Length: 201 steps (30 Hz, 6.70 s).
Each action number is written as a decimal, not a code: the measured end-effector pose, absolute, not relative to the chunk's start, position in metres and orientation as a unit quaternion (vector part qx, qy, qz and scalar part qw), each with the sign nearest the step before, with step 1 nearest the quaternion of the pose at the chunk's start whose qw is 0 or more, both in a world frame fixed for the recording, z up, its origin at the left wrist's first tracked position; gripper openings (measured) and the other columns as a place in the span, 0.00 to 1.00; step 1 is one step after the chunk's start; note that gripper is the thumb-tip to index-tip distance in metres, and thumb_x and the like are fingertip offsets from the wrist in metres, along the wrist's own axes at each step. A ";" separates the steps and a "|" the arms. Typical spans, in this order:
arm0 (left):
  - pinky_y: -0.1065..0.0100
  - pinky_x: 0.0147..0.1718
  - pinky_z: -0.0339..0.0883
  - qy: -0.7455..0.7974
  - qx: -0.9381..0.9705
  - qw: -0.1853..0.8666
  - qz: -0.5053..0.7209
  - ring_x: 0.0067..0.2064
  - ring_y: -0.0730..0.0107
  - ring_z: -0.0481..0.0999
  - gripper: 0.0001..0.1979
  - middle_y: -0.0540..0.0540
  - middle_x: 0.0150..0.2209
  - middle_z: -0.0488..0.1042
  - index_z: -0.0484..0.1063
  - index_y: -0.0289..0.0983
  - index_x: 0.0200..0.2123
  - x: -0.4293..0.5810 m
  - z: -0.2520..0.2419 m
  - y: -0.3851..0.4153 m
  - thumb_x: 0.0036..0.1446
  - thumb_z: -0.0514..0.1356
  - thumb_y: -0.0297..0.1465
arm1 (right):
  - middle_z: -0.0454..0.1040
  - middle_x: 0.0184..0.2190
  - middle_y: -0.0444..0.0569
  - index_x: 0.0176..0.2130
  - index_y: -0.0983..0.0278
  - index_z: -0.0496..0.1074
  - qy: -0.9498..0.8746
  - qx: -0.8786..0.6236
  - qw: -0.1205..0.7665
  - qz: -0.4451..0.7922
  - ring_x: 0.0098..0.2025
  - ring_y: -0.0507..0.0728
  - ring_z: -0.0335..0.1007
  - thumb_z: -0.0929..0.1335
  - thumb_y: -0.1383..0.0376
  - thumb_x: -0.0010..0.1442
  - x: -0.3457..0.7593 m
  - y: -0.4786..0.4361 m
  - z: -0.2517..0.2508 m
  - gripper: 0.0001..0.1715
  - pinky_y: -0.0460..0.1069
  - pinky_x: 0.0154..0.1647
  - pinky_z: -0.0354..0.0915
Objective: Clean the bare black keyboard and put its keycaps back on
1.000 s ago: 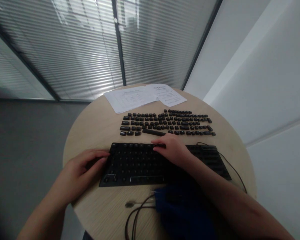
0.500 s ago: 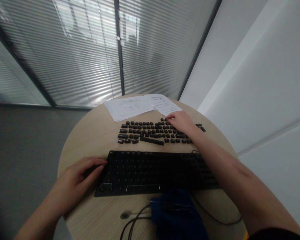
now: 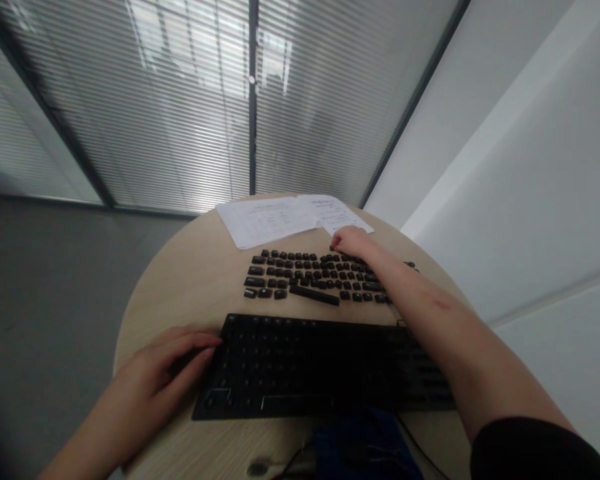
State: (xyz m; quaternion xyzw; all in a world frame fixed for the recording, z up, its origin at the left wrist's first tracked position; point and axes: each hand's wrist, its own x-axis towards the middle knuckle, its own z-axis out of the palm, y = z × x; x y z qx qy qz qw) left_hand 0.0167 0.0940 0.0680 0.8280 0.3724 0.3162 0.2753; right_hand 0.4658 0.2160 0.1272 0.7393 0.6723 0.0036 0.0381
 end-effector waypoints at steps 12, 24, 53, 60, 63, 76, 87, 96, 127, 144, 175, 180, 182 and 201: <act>0.59 0.43 0.80 0.368 0.830 0.273 0.320 0.43 0.61 0.83 0.13 0.48 0.42 0.84 0.81 0.46 0.41 0.019 0.074 0.092 0.66 0.56 0.40 | 0.82 0.49 0.52 0.46 0.59 0.83 0.691 0.722 0.039 0.017 0.51 0.63 0.76 0.74 0.62 0.59 0.465 0.225 0.125 0.14 0.53 0.51 0.68; 0.57 0.45 0.80 0.371 0.830 0.274 0.312 0.44 0.62 0.83 0.13 0.47 0.43 0.84 0.81 0.46 0.42 0.018 0.071 0.093 0.66 0.56 0.40 | 0.83 0.47 0.50 0.47 0.58 0.83 0.701 0.712 0.013 0.029 0.49 0.62 0.77 0.71 0.68 0.61 0.454 0.228 0.116 0.15 0.53 0.51 0.69; 0.58 0.46 0.76 0.395 0.833 0.262 0.287 0.46 0.61 0.82 0.14 0.47 0.45 0.83 0.79 0.46 0.45 0.016 0.067 0.094 0.66 0.58 0.44 | 0.81 0.51 0.56 0.62 0.63 0.70 0.809 0.564 -0.163 -0.030 0.50 0.62 0.78 0.62 0.68 0.73 0.373 0.011 0.105 0.22 0.60 0.54 0.73; 0.57 0.48 0.75 0.399 0.832 0.263 0.281 0.46 0.61 0.81 0.14 0.48 0.46 0.82 0.79 0.47 0.45 0.016 0.072 0.092 0.65 0.58 0.45 | 0.82 0.47 0.53 0.67 0.58 0.67 0.803 0.571 -0.171 -0.027 0.48 0.62 0.78 0.62 0.67 0.72 0.370 0.009 0.104 0.27 0.61 0.54 0.73; 0.57 0.48 0.76 0.400 0.832 0.264 0.278 0.47 0.60 0.81 0.15 0.47 0.46 0.82 0.79 0.47 0.45 0.016 0.071 0.093 0.66 0.57 0.46 | 0.82 0.47 0.52 0.68 0.57 0.66 0.803 0.569 -0.174 -0.024 0.47 0.62 0.78 0.62 0.67 0.72 0.367 0.009 0.105 0.28 0.60 0.52 0.74; 0.54 0.49 0.74 0.401 0.831 0.281 0.265 0.47 0.60 0.80 0.15 0.48 0.46 0.82 0.79 0.44 0.45 0.020 0.079 0.090 0.66 0.57 0.44 | 0.82 0.48 0.54 0.70 0.62 0.63 0.790 0.592 -0.157 0.020 0.47 0.63 0.80 0.64 0.67 0.72 0.361 0.006 0.098 0.30 0.59 0.52 0.75; 0.56 0.48 0.76 0.403 0.833 0.257 0.281 0.45 0.60 0.82 0.15 0.47 0.44 0.83 0.79 0.46 0.43 0.019 0.073 0.094 0.65 0.57 0.46 | 0.82 0.52 0.55 0.71 0.61 0.62 0.787 0.598 -0.151 0.009 0.50 0.63 0.81 0.64 0.70 0.70 0.356 0.010 0.091 0.32 0.60 0.54 0.75; 0.56 0.47 0.76 0.401 0.833 0.251 0.289 0.45 0.58 0.82 0.17 0.46 0.44 0.84 0.80 0.46 0.43 0.018 0.070 0.095 0.64 0.57 0.49 | 0.82 0.51 0.51 0.55 0.59 0.78 0.738 0.613 -0.247 0.134 0.53 0.62 0.78 0.62 0.68 0.71 0.392 0.006 0.148 0.21 0.61 0.57 0.72; 0.57 0.45 0.79 0.364 0.834 0.267 0.318 0.44 0.60 0.83 0.14 0.48 0.43 0.84 0.80 0.48 0.42 0.018 0.069 0.094 0.66 0.57 0.45 | 0.84 0.43 0.53 0.50 0.63 0.82 0.676 0.734 -0.066 0.010 0.44 0.60 0.78 0.72 0.67 0.60 0.458 0.181 0.157 0.18 0.54 0.49 0.72; 0.55 0.49 0.76 0.397 0.832 0.259 0.289 0.45 0.59 0.82 0.16 0.45 0.44 0.83 0.80 0.44 0.44 0.019 0.071 0.094 0.65 0.57 0.46 | 0.84 0.47 0.49 0.54 0.59 0.78 0.748 0.632 -0.197 -0.050 0.46 0.60 0.81 0.71 0.69 0.64 0.386 0.002 0.114 0.19 0.56 0.52 0.74; 0.56 0.47 0.76 0.407 0.831 0.254 0.282 0.45 0.60 0.82 0.17 0.46 0.45 0.83 0.80 0.46 0.44 0.017 0.070 0.094 0.65 0.56 0.47 | 0.83 0.39 0.48 0.41 0.61 0.80 0.759 0.625 -0.180 -0.038 0.42 0.59 0.80 0.70 0.71 0.63 0.378 -0.002 0.111 0.08 0.53 0.48 0.72; 0.55 0.48 0.77 0.404 0.832 0.251 0.286 0.46 0.59 0.82 0.16 0.47 0.45 0.83 0.80 0.47 0.44 0.019 0.073 0.094 0.65 0.57 0.47 | 0.84 0.41 0.52 0.42 0.62 0.81 0.782 0.602 -0.161 -0.024 0.43 0.61 0.80 0.68 0.70 0.66 0.376 -0.002 0.110 0.10 0.57 0.49 0.74; 0.55 0.48 0.77 0.404 0.833 0.250 0.284 0.46 0.59 0.82 0.16 0.46 0.46 0.83 0.80 0.47 0.44 0.019 0.072 0.094 0.64 0.57 0.47 | 0.83 0.43 0.53 0.43 0.62 0.81 0.791 0.592 -0.154 -0.015 0.45 0.61 0.79 0.66 0.70 0.67 0.373 -0.002 0.112 0.12 0.59 0.52 0.74; 0.55 0.48 0.76 0.404 0.832 0.256 0.280 0.46 0.59 0.82 0.16 0.47 0.45 0.83 0.80 0.47 0.44 0.019 0.072 0.094 0.64 0.57 0.47 | 0.80 0.55 0.53 0.61 0.60 0.72 0.759 0.618 -0.197 -0.058 0.57 0.63 0.77 0.67 0.67 0.69 0.378 0.000 0.100 0.23 0.61 0.60 0.72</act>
